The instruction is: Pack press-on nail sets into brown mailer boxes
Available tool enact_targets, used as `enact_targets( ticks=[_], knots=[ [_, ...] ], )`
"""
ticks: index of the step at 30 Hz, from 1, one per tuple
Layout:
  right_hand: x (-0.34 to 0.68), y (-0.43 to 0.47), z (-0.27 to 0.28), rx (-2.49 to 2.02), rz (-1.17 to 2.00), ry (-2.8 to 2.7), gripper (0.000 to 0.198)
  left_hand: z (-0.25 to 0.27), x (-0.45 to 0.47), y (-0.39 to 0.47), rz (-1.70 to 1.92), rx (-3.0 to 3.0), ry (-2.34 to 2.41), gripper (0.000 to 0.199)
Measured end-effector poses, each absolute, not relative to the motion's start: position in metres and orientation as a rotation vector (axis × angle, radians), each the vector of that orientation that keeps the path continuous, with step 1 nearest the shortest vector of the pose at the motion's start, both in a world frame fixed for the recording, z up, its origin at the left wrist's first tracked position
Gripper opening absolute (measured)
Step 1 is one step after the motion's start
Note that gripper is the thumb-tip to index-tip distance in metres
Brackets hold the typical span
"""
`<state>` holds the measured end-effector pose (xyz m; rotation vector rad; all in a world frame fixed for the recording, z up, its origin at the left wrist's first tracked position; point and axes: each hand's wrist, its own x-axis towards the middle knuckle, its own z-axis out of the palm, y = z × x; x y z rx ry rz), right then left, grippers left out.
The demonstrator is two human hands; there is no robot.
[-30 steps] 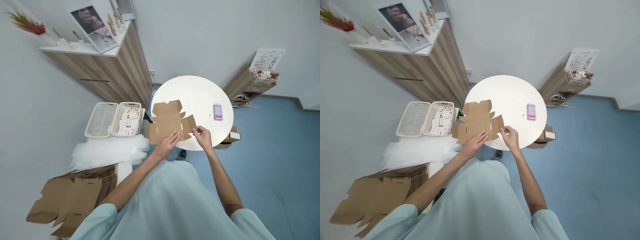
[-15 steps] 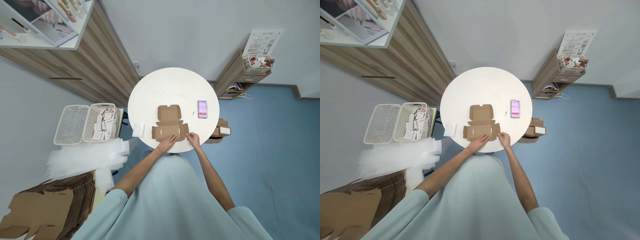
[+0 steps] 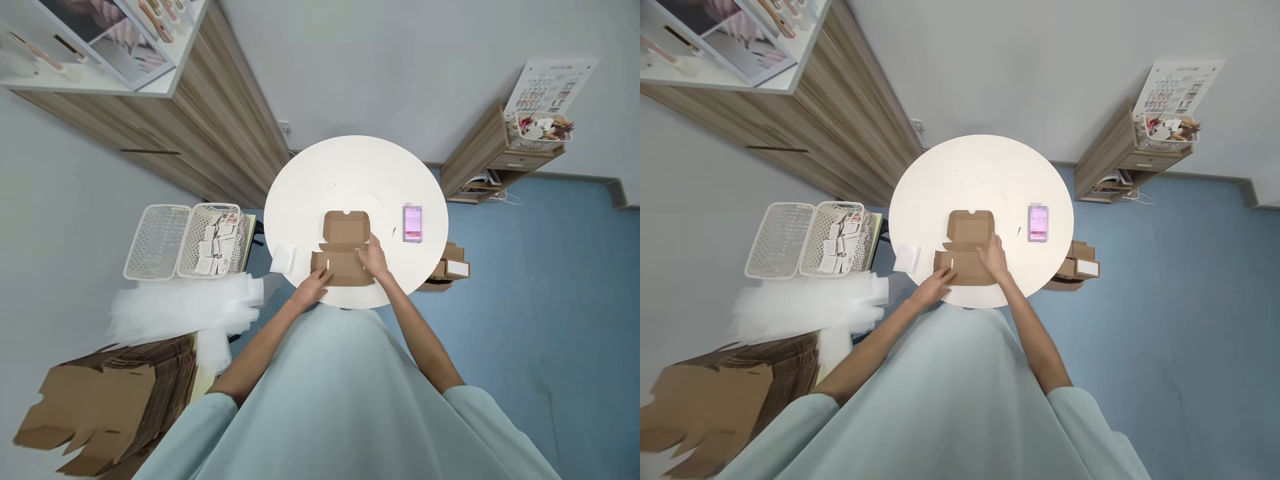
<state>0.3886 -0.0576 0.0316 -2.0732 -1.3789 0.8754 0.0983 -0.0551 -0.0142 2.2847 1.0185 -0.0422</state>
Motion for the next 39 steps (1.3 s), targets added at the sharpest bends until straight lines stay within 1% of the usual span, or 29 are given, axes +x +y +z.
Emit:
enact_targets(
  ticks=[2,4,7,10,13,15,18,21,23,25,28,29,31,35,37,39],
  knots=[
    [0.379,-0.041,0.029,-2.126,0.967,-1.395,0.082,-0.013,0.097,-0.053,-0.053,2.260,1.024,0.046],
    [0.374,-0.032,0.024,-2.202,1.017,-1.384,0.084,-0.012,0.100,-0.052,-0.044,2.249,1.043,0.037],
    [0.373,-0.031,0.016,-2.254,0.995,-1.373,0.085,-0.008,0.105,-0.052,-0.023,2.231,1.090,0.035],
    [0.376,-0.036,0.011,-2.187,0.947,-1.444,0.082,-0.004,0.108,-0.051,-0.018,2.225,1.107,0.035],
    [0.378,-0.044,0.012,-2.126,0.982,-1.509,0.080,-0.001,0.110,-0.049,-0.024,2.225,1.149,0.034],
    [0.377,-0.052,0.015,-2.100,1.018,-1.530,0.083,0.000,0.111,-0.049,-0.019,2.216,1.196,0.034],
    [0.376,-0.069,0.020,-2.072,1.048,-1.606,0.096,0.000,0.112,-0.052,0.026,2.188,1.252,0.034],
    [0.376,-0.088,0.022,-2.079,1.126,-1.714,0.123,-0.001,0.112,-0.056,0.114,2.138,1.305,0.031],
    [0.375,-0.096,0.023,-2.083,1.186,-1.753,0.137,-0.003,0.113,-0.058,0.182,2.077,1.357,0.031],
    [0.375,-0.101,0.023,-2.091,1.210,-1.753,0.142,-0.003,0.115,-0.058,0.263,1.978,1.438,0.039],
    [0.375,-0.100,0.025,-2.108,1.205,-1.724,0.142,0.000,0.121,-0.051,0.335,1.853,1.525,0.063],
    [0.375,-0.099,0.025,-2.109,1.202,-1.718,0.141,0.002,0.124,-0.048,0.321,1.856,1.515,0.067],
    [0.375,-0.097,0.027,-2.102,1.194,-1.717,0.140,0.008,0.129,-0.040,0.241,1.929,1.461,0.063],
    [0.376,-0.096,0.030,-2.098,1.189,-1.720,0.137,0.020,0.139,-0.030,0.041,2.070,1.394,0.042],
    [0.376,-0.096,0.030,-2.098,1.186,-1.719,0.136,0.024,0.141,-0.030,-0.011,2.090,1.384,0.038],
    [0.377,-0.096,0.029,-2.095,1.176,-1.720,0.133,0.026,0.140,-0.033,-0.013,2.110,1.389,0.039]
  ],
)
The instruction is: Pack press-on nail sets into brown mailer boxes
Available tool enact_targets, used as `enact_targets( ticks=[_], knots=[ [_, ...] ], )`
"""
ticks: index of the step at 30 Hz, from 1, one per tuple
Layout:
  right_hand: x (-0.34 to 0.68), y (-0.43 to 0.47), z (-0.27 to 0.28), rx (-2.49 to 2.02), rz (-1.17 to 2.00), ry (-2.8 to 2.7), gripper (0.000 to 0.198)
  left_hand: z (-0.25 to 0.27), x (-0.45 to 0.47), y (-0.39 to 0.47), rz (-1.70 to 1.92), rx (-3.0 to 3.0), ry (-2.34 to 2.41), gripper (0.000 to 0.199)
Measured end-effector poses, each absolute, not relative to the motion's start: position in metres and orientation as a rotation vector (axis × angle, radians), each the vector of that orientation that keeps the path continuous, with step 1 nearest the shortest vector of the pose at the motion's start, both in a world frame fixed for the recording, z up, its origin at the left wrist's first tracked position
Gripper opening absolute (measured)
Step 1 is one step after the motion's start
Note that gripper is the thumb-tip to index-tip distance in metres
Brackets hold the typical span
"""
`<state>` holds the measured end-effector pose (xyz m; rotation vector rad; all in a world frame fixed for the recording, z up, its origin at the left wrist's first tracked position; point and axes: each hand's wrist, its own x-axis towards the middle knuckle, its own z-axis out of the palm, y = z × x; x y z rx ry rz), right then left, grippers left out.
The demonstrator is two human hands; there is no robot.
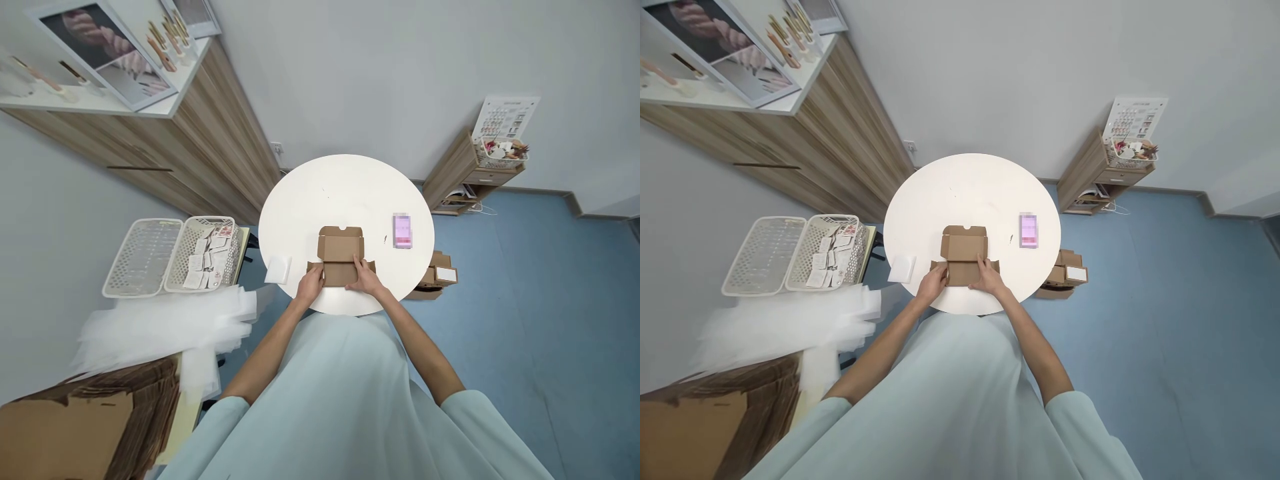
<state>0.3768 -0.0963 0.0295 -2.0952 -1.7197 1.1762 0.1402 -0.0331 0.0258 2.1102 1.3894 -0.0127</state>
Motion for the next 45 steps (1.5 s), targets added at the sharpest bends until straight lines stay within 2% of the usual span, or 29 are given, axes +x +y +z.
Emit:
enact_targets(
  ticks=[5,7,10,12,16,22,28,32,36,38,42,45],
  knots=[
    [0.377,-0.095,0.027,-2.097,1.152,-1.726,0.126,0.025,0.129,-0.042,0.193,2.074,1.694,0.057],
    [0.377,-0.095,0.025,-2.106,1.142,-1.732,0.125,0.023,0.124,-0.043,0.182,1.963,1.808,0.051],
    [0.377,-0.094,0.022,-2.116,1.131,-1.738,0.123,0.021,0.119,-0.044,0.121,1.847,1.774,0.026],
    [0.377,-0.094,0.020,-2.126,1.132,-1.739,0.123,0.023,0.119,-0.044,0.134,1.793,1.735,0.021],
    [0.377,-0.094,0.017,-2.128,1.129,-1.742,0.125,0.032,0.128,-0.048,0.167,1.712,1.668,0.022],
    [0.376,-0.094,0.017,-2.129,1.153,-1.733,0.133,0.034,0.149,-0.049,0.195,1.748,1.595,0.042],
    [0.376,-0.094,0.021,-2.121,1.195,-1.744,0.141,0.020,0.152,-0.041,0.079,1.861,1.646,0.017],
    [0.375,-0.092,0.022,-2.122,1.189,-1.736,0.138,0.018,0.154,-0.039,-0.049,1.927,1.670,0.015],
    [0.373,-0.092,0.025,-2.144,1.176,-1.703,0.128,0.023,0.160,-0.037,-0.136,1.988,1.666,0.014],
    [0.374,-0.099,0.027,-2.134,1.136,-1.675,0.117,0.025,0.162,-0.036,-0.153,1.983,1.668,0.013],
    [0.391,-0.130,0.031,-2.065,0.844,-1.436,0.062,0.025,0.164,-0.035,-0.130,1.954,1.666,0.015],
    [0.408,-0.152,0.025,-2.196,0.677,-1.197,0.046,0.023,0.165,-0.036,-0.139,1.972,1.676,0.017]
  ],
)
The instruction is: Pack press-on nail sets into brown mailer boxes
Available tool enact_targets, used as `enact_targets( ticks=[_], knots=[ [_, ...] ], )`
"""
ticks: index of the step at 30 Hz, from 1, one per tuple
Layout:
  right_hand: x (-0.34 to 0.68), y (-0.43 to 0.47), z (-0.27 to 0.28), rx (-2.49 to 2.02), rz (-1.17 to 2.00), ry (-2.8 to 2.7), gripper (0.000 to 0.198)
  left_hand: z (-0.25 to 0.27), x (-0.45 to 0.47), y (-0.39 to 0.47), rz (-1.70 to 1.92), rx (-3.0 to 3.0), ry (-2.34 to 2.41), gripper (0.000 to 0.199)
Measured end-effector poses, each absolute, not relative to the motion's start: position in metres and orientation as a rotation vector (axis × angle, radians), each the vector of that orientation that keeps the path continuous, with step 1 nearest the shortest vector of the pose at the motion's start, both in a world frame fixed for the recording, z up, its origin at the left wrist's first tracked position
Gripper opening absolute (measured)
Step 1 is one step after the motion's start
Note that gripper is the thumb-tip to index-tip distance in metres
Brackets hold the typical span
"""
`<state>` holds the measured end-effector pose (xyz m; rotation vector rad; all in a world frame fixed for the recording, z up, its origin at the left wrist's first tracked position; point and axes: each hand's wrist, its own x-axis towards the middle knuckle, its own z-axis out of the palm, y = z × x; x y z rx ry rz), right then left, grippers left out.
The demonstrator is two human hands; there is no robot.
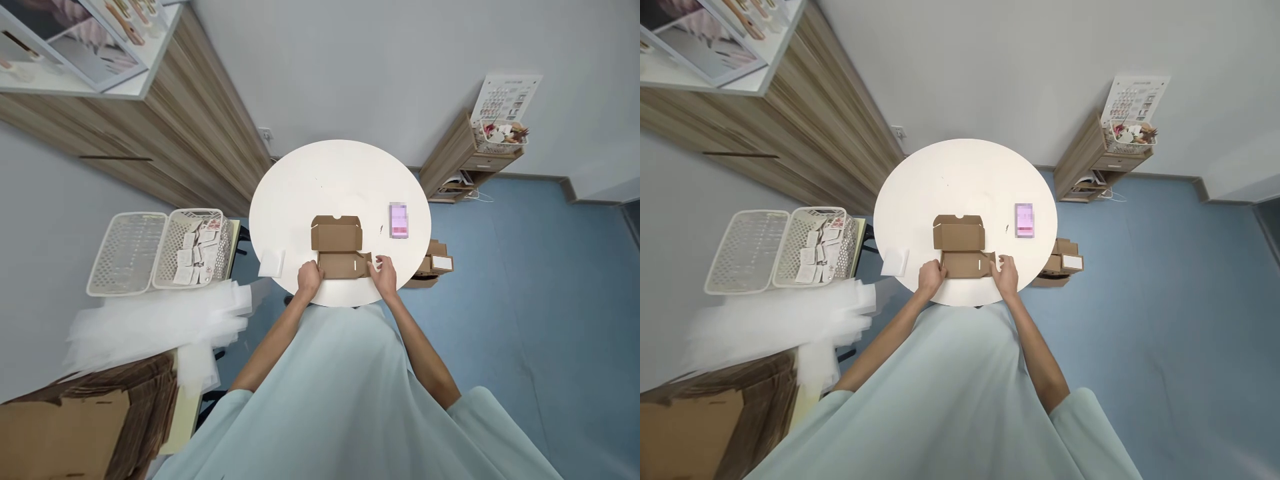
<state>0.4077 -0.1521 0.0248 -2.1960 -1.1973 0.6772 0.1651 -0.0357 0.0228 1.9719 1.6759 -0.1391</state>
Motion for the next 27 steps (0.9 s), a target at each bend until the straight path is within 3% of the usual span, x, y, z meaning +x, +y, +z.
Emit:
enact_targets(
  ticks=[7,14,19,27],
  knots=[
    [0.407,-0.159,0.008,-2.283,0.881,-1.126,0.020,0.024,0.166,-0.035,-0.152,1.991,1.681,0.019],
    [0.389,-0.152,0.029,-2.212,0.906,-1.197,0.017,0.026,0.169,-0.037,-0.124,1.950,1.685,0.016],
    [0.368,-0.145,0.034,-2.156,0.886,-1.333,0.027,0.028,0.172,-0.040,-0.126,1.926,1.694,0.016],
    [0.371,-0.120,0.038,-2.411,0.870,-1.438,0.027,0.035,0.176,-0.043,-0.172,1.947,1.718,0.017]
  ],
)
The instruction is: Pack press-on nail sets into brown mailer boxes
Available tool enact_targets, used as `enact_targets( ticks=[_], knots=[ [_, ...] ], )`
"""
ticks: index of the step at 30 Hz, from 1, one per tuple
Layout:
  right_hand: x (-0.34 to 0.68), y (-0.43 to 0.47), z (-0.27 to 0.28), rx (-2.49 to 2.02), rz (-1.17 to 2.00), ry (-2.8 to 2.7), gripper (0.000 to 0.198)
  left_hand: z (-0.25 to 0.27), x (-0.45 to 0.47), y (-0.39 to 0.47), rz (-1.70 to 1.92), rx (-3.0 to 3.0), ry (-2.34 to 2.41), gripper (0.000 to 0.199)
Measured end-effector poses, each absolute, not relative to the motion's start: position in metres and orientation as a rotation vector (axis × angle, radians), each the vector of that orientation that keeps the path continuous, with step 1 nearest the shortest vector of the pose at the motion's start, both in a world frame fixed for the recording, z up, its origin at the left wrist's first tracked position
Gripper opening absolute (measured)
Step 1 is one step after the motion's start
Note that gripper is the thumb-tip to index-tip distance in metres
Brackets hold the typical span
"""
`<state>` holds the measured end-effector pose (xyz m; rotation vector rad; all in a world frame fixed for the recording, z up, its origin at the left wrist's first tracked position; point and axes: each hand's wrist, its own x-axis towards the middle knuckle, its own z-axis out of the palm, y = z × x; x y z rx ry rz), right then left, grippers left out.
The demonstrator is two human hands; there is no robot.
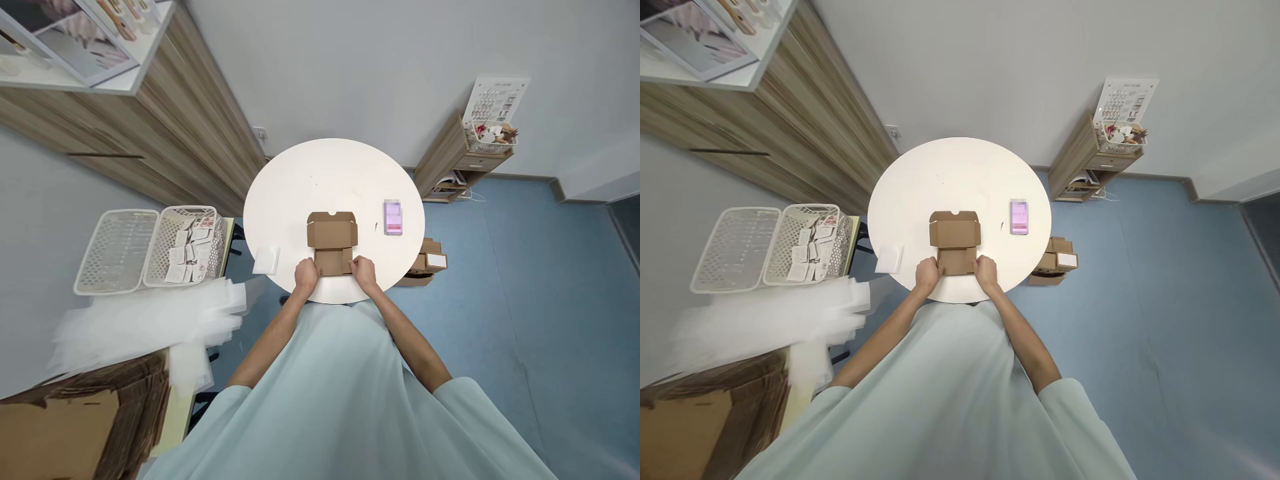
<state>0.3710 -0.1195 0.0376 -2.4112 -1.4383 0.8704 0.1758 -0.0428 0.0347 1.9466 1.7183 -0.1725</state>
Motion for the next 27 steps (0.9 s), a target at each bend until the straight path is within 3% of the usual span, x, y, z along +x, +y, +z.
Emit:
enact_targets(
  ticks=[16,22,27],
  knots=[
    [0.363,-0.111,0.051,-2.694,0.768,-1.677,0.024,0.035,0.177,-0.063,-0.193,1.959,1.758,0.020],
    [0.374,-0.131,0.063,-2.635,0.757,-1.588,0.039,0.026,0.133,-0.059,0.151,1.915,1.812,0.039],
    [0.382,-0.153,0.067,-2.587,0.801,-1.456,0.033,0.018,0.067,-0.023,0.367,1.852,2.127,0.044]
  ],
)
